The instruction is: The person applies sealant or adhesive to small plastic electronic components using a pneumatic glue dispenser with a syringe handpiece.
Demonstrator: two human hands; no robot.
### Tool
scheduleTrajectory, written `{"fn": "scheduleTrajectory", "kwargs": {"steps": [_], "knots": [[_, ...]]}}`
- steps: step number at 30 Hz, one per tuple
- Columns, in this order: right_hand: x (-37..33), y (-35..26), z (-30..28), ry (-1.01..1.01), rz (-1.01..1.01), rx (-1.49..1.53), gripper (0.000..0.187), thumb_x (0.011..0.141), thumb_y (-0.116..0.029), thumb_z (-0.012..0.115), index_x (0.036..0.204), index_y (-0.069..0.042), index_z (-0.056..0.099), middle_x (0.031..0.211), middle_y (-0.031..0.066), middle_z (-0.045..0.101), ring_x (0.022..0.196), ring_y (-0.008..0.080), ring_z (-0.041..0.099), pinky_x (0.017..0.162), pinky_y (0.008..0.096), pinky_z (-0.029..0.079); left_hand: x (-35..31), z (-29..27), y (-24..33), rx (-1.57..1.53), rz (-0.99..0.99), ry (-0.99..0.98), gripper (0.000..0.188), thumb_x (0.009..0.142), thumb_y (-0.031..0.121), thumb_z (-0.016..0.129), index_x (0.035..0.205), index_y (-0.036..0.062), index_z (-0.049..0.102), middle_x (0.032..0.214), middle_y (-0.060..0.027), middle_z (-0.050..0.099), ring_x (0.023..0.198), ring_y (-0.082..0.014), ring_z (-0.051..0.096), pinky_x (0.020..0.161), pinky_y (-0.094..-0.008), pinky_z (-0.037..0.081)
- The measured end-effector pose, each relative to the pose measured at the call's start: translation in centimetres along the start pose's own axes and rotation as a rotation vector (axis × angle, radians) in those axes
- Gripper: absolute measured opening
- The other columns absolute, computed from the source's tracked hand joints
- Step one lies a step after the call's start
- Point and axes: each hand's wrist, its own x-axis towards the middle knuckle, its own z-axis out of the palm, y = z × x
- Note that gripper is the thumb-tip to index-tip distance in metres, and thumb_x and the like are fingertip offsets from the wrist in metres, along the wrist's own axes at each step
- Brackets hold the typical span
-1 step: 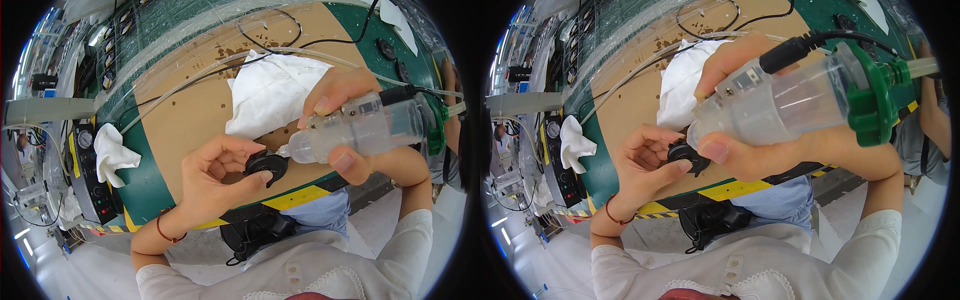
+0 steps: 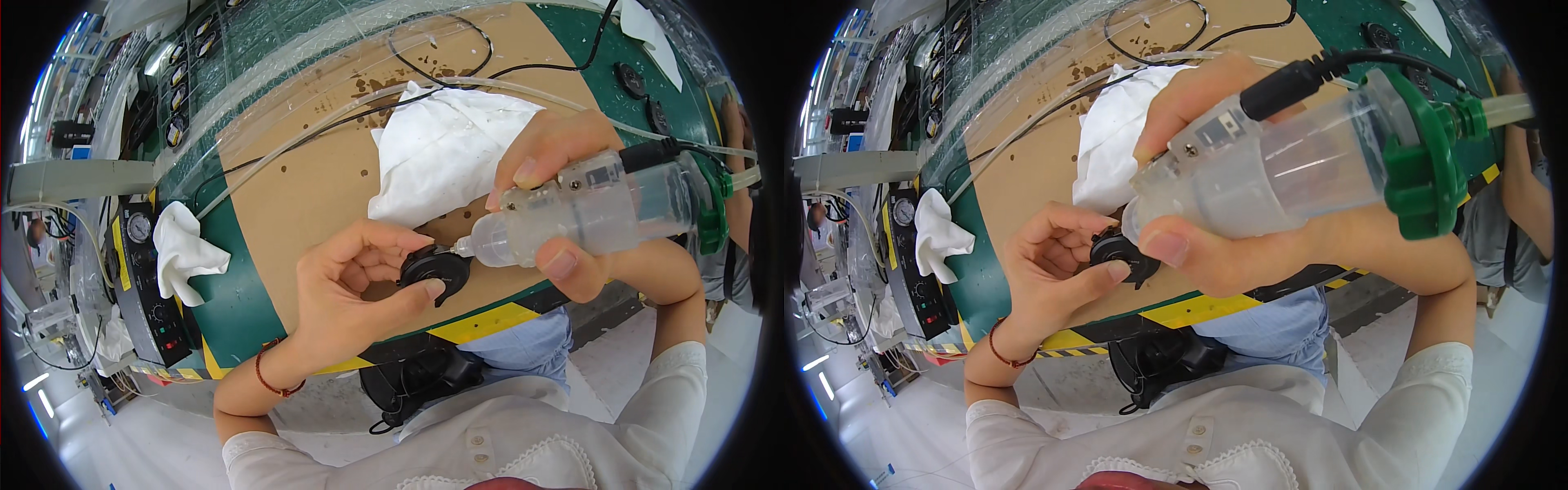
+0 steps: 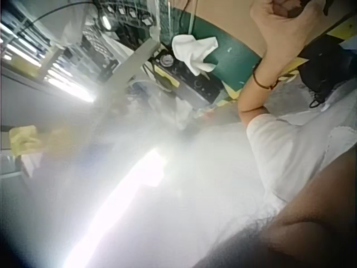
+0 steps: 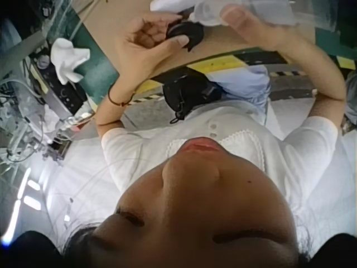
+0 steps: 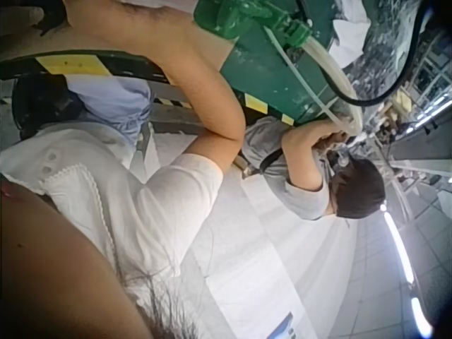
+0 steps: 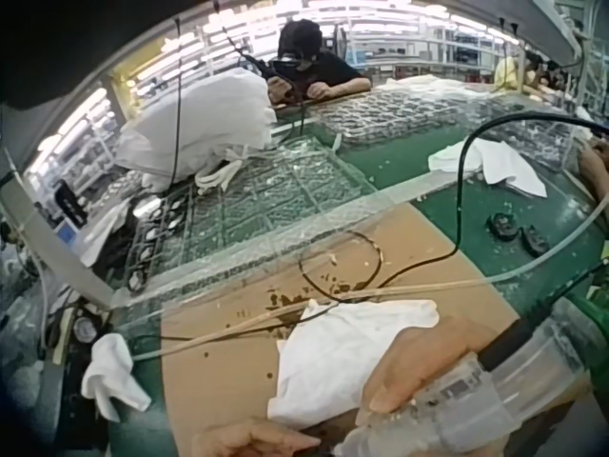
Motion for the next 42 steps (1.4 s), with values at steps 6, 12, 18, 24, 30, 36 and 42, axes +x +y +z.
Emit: {"fn": "scheduleTrajectory", "kwargs": {"steps": [6, 12, 18, 24, 30, 36, 42], "knots": [[-0.07, 0.28, 0.18, 0.014, -0.028, 0.011, 0.044, 0.063, -0.032, 0.06, 0.09, -0.006, 0.039, 0.072, 0.0117, 0.05, 0.062, 0.0148, 0.049, 0.055, 0.0228, 0.04, 0.02, 0.01, -0.02, -0.028, 0.004, -0.002, 0.031, 0.065, -0.011, 0.061, 0.093, -0.0039, 0.05, 0.087, -0.0112, 0.057, 0.08, -0.0124, 0.056, 0.071, -0.0224, 0.046], [-0.11, 0.43, 0.33, 0.029, -0.064, 0.02, 0.044, 0.062, -0.031, 0.06, 0.09, -0.005, 0.039, 0.072, 0.0118, 0.05, 0.062, 0.0139, 0.048, 0.055, 0.0221, 0.04, -0.03, -0.08, 0.1, -0.032, -0.008, -0.007, 0.03, 0.065, -0.012, 0.061, 0.091, -0.0034, 0.05, 0.087, -0.0107, 0.057, 0.08, -0.0125, 0.056, 0.072, -0.0228, 0.046], [-0.11, 0.31, 0.43, 0.031, -0.053, 0.069, 0.044, 0.062, -0.031, 0.061, 0.09, -0.005, 0.039, 0.072, 0.0117, 0.05, 0.061, 0.0135, 0.048, 0.055, 0.0218, 0.04, 0.03, -0.07, 0.18, -0.056, -0.003, -0.014, 0.029, 0.065, -0.012, 0.06, 0.09, -0.0035, 0.049, 0.087, -0.011, 0.057, 0.081, -0.0129, 0.056, 0.072, -0.0232, 0.046], [0.0, 0.57, 0.43, 0.038, -0.099, 0.053, 0.045, 0.062, -0.032, 0.061, 0.089, -0.004, 0.039, 0.07, 0.0109, 0.05, 0.06, 0.0128, 0.047, 0.052, 0.0204, 0.038, 0.1, -0.05, 0.1, -0.056, 0.022, -0.017, 0.029, 0.065, -0.014, 0.059, 0.09, -0.0034, 0.047, 0.086, -0.0119, 0.056, 0.081, -0.0141, 0.056, 0.072, -0.0237, 0.046], [0.12, 0.63, 0.36, 0.036, -0.125, 0.031, 0.044, 0.063, -0.032, 0.061, 0.089, -0.003, 0.04, 0.069, 0.0105, 0.05, 0.059, 0.0125, 0.047, 0.052, 0.0191, 0.038, 0.01, -0.21, 0.17, -0.048, 0.03, -0.026, 0.029, 0.065, -0.014, 0.058, 0.088, -0.0023, 0.045, 0.085, -0.0117, 0.056, 0.082, -0.0144, 0.056, 0.07, -0.0228, 0.046], [0.02, 0.66, 0.56, 0.051, -0.137, 0.05, 0.044, 0.063, -0.032, 0.061, 0.089, -0.004, 0.04, 0.07, 0.0106, 0.049, 0.059, 0.013, 0.048, 0.051, 0.0197, 0.038, 0.12, -0.25, 0.19, -0.028, 0.061, -0.042, 0.029, 0.064, -0.015, 0.059, 0.085, -0.001, 0.044, 0.084, -0.011, 0.056, 0.081, -0.0142, 0.057, 0.07, -0.0225, 0.046], [-0.01, 0.63, 0.61, 0.044, -0.123, 0.086, 0.044, 0.063, -0.031, 0.061, 0.09, -0.004, 0.04, 0.072, 0.0108, 0.049, 0.06, 0.0133, 0.049, 0.052, 0.0201, 0.039, 0.15, -0.29, -0.1, -0.02, 0.095, -0.033, 0.027, 0.063, -0.014, 0.059, 0.081, -0.0004, 0.044, 0.081, -0.0071, 0.052, 0.08, -0.0134, 0.056, 0.073, -0.0232, 0.045]]}}
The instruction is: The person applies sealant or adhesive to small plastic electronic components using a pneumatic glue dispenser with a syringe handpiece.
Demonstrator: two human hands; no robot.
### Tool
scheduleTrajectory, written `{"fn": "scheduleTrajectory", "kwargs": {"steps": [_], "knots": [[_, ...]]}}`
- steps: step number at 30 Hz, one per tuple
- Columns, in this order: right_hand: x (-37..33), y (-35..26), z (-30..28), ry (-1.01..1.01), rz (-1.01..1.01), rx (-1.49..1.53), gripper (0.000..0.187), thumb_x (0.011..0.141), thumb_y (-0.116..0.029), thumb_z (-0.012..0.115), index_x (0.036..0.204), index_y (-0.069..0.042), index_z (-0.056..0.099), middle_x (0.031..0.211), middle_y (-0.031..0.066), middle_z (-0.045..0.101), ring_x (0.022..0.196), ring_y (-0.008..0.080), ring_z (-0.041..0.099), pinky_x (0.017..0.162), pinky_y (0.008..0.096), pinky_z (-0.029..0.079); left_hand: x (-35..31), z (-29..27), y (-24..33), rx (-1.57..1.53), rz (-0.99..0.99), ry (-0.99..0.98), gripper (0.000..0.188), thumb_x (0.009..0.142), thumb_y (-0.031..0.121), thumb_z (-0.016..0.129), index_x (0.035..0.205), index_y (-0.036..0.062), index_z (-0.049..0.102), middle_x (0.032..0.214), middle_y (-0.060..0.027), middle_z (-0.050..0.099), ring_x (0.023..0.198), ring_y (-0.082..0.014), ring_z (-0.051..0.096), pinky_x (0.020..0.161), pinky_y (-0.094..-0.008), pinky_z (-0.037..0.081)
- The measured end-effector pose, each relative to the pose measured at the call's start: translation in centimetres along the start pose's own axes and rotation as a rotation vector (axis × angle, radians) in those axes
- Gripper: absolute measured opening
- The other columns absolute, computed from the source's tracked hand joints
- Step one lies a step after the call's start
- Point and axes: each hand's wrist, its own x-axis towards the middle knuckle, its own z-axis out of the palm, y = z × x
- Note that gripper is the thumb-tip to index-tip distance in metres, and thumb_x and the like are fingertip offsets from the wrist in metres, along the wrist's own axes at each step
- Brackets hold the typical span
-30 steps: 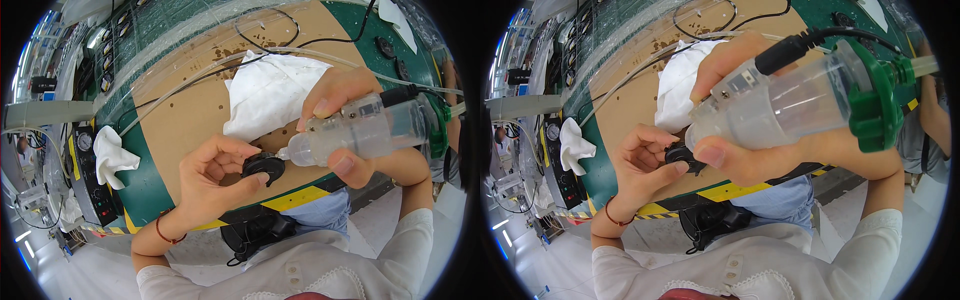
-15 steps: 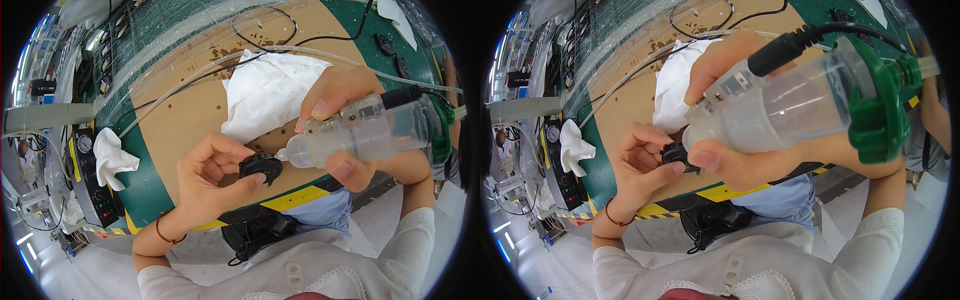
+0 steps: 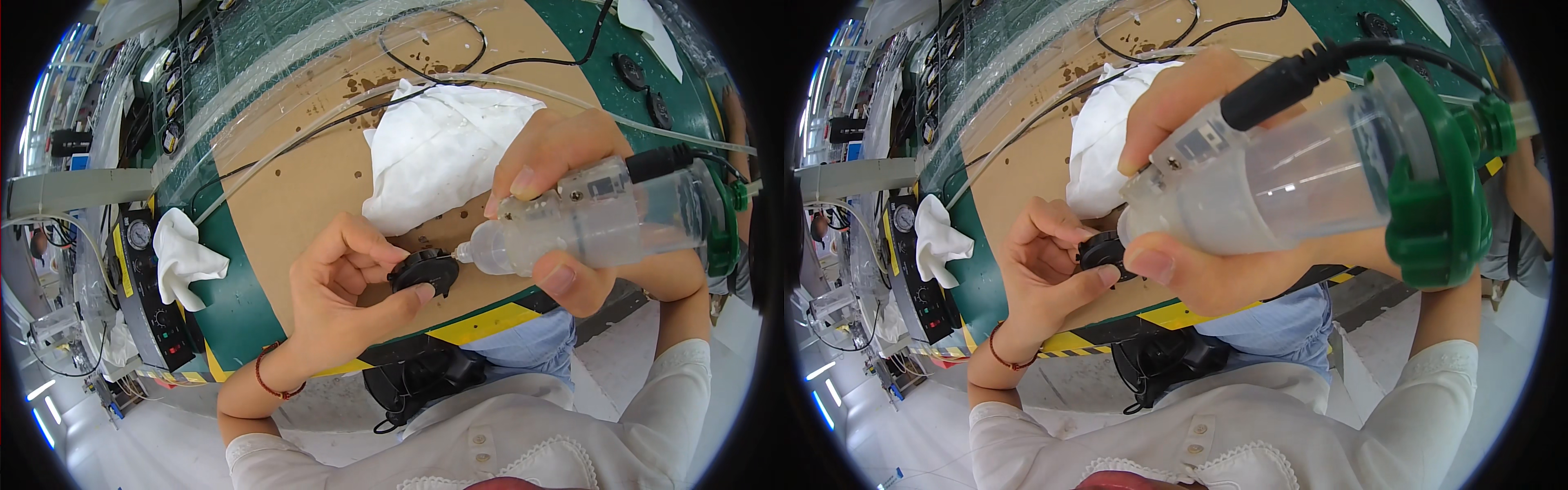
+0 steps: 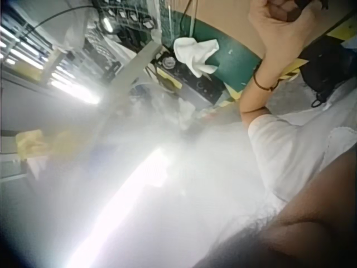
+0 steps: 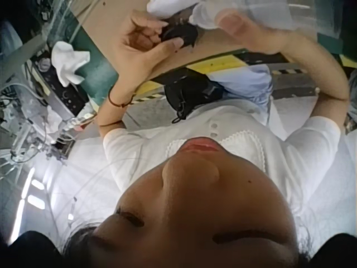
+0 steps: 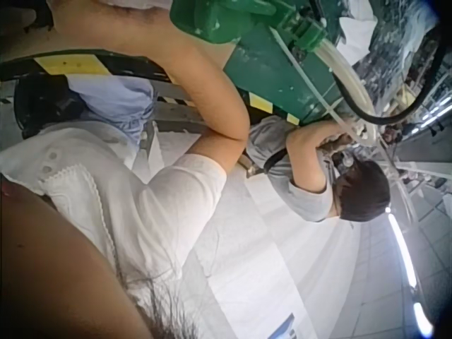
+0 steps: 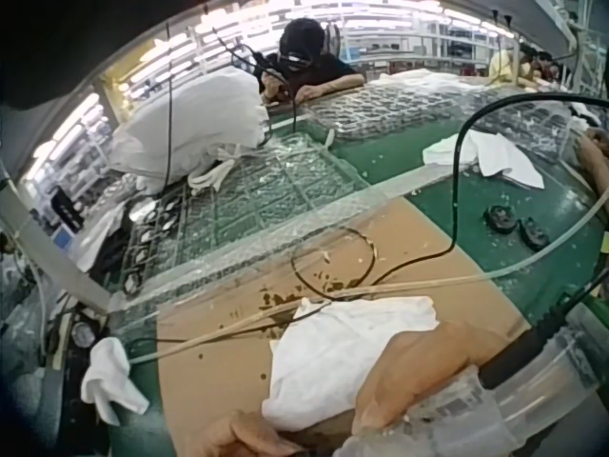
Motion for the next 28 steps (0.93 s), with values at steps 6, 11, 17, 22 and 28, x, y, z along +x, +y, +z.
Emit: {"fn": "scheduleTrajectory", "kwargs": {"steps": [6, 11, 17, 22, 28], "knots": [[-0.08, -0.03, -0.02, -0.009, 0.013, -0.003, 0.044, 0.062, -0.03, 0.062, 0.091, -0.005, 0.039, 0.073, 0.0111, 0.049, 0.06, 0.0128, 0.049, 0.052, 0.0203, 0.039, -0.03, 0.06, -0.04, -0.003, -0.012, 0.023, 0.027, 0.063, -0.014, 0.06, 0.08, -0.0004, 0.045, 0.08, -0.0059, 0.05, 0.079, -0.0127, 0.056, 0.073, -0.0238, 0.045], [0.01, -0.14, -0.17, -0.027, 0.001, -0.025, 0.045, 0.062, -0.03, 0.063, 0.091, -0.005, 0.039, 0.073, 0.0112, 0.049, 0.059, 0.013, 0.049, 0.052, 0.0202, 0.039, 0.04, 0.09, 0.02, 0.005, -0.004, 0.017, 0.027, 0.063, -0.014, 0.06, 0.08, -0.0007, 0.045, 0.079, -0.0053, 0.049, 0.079, -0.0121, 0.056, 0.073, -0.0234, 0.044], [0.11, -0.09, -0.18, -0.029, -0.022, 0.0, 0.044, 0.062, -0.029, 0.063, 0.091, -0.006, 0.039, 0.073, 0.0109, 0.049, 0.06, 0.0133, 0.049, 0.052, 0.0204, 0.04, 0.05, 0.19, -0.01, -0.005, 0.001, 0.033, 0.027, 0.062, -0.015, 0.059, 0.08, -0.0007, 0.045, 0.079, -0.0047, 0.048, 0.079, -0.0117, 0.055, 0.073, -0.023, 0.044], [0.13, 0.01, -0.01, -0.01, -0.035, -0.005, 0.044, 0.062, -0.029, 0.062, 0.091, -0.005, 0.04, 0.072, 0.011, 0.049, 0.059, 0.0135, 0.049, 0.051, 0.0204, 0.039, 0.01, 0.12, -0.01, 0.0, 0.008, 0.024, 0.027, 0.062, -0.015, 0.059, 0.08, -0.0006, 0.045, 0.079, -0.0043, 0.048, 0.079, -0.0118, 0.055, 0.073, -0.023, 0.044], [0.03, 0.09, 0.26, 0.01, -0.052, 0.017, 0.045, 0.062, -0.029, 0.063, 0.091, -0.003, 0.04, 0.071, 0.011, 0.049, 0.059, 0.014, 0.049, 0.051, 0.0206, 0.039, -0.05, 0.09, 0.01, 0.016, 0.013, 0.015, 0.027, 0.063, -0.015, 0.06, 0.081, -0.0008, 0.045, 0.08, -0.0047, 0.048, 0.081, -0.0129, 0.055, 0.074, -0.0233, 0.044]]}}
